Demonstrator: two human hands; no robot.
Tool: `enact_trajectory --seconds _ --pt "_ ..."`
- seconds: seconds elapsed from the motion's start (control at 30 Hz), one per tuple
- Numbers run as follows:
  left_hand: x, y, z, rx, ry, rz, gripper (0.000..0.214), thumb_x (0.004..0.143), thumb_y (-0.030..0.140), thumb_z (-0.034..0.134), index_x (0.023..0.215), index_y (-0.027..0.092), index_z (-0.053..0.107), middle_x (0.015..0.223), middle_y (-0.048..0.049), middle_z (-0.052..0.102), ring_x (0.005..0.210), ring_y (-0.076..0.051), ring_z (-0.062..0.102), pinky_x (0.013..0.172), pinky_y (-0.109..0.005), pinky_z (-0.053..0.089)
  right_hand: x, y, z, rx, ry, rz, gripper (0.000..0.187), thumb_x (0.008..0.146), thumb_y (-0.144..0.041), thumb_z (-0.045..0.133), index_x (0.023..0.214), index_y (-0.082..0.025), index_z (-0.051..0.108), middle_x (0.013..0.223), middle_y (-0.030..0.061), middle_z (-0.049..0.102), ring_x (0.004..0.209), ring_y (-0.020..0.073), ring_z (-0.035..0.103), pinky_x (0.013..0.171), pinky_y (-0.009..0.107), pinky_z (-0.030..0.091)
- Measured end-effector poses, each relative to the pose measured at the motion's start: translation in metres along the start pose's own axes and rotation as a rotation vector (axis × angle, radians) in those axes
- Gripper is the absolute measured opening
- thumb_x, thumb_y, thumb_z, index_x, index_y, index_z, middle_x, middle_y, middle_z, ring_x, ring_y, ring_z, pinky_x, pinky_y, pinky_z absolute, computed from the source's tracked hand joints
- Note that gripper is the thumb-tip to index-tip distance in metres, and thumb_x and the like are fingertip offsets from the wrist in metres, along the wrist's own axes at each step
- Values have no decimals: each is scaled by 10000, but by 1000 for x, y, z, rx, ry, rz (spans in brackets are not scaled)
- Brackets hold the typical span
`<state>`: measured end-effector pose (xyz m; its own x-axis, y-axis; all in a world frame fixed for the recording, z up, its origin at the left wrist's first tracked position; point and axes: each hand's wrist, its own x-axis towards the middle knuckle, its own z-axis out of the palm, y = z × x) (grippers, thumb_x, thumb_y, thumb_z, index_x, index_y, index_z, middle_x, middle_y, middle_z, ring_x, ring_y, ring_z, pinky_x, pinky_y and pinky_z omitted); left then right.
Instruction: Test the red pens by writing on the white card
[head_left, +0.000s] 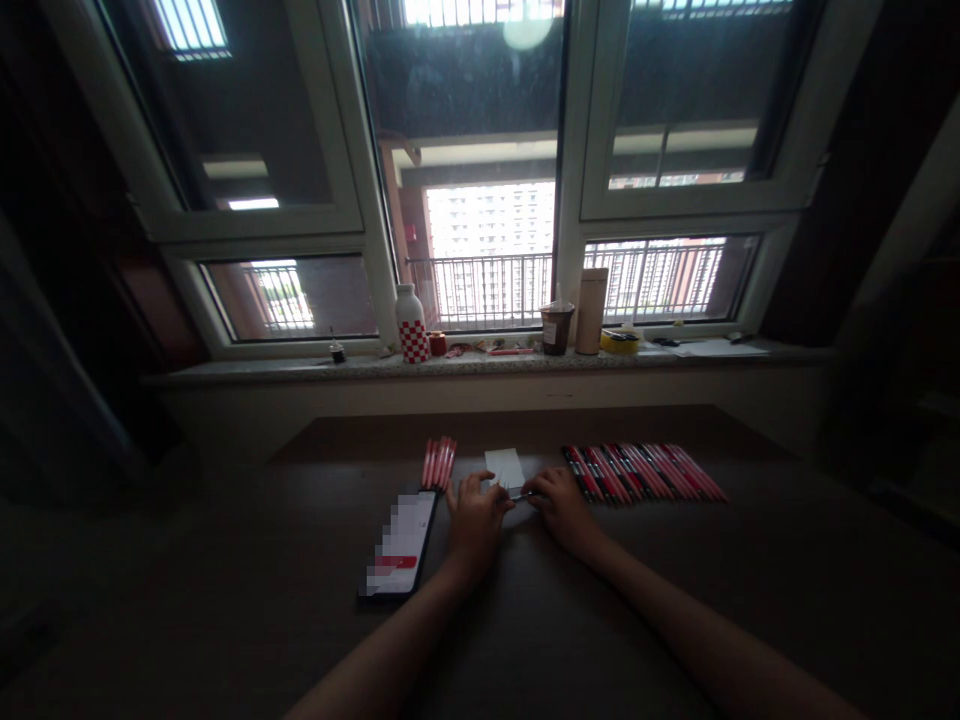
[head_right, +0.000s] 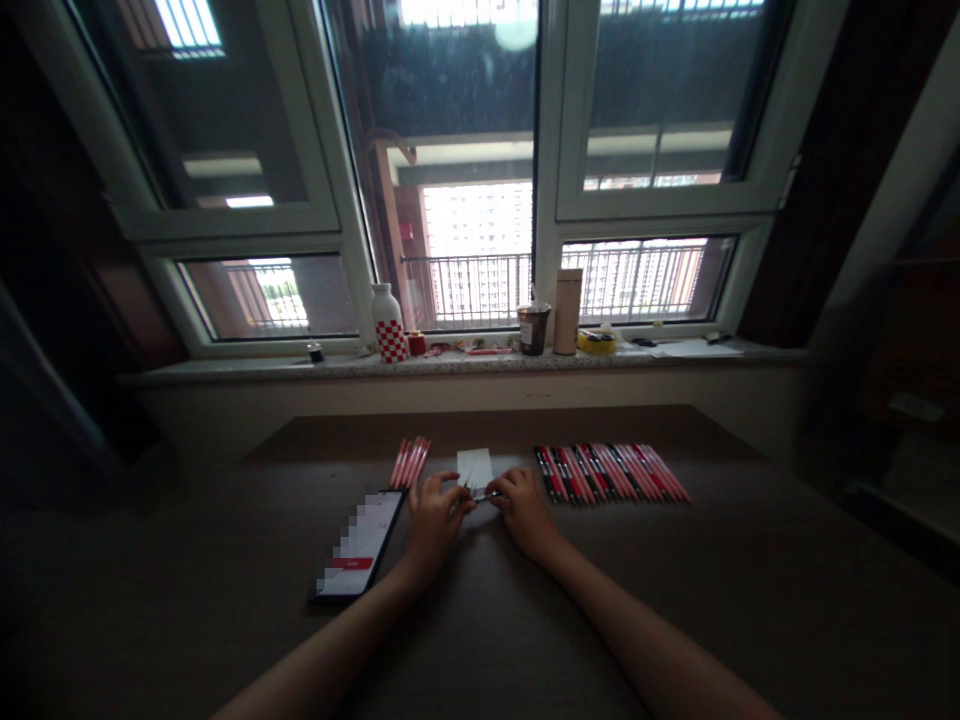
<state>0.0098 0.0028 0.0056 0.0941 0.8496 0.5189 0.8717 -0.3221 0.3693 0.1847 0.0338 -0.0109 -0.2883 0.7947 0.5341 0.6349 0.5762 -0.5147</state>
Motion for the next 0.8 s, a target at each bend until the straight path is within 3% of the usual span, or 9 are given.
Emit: enact_trajectory --seconds 0.8 --pt "-1 1 -2 56 16 -24 108 843 288 585 915 245 653 1197 -55 561 1165 -245 474 1065 -551 228 2 5 -2 150 22 43 187 851 -172 558 946 -229 708 896 56 603 952 223 506 861 360 404"
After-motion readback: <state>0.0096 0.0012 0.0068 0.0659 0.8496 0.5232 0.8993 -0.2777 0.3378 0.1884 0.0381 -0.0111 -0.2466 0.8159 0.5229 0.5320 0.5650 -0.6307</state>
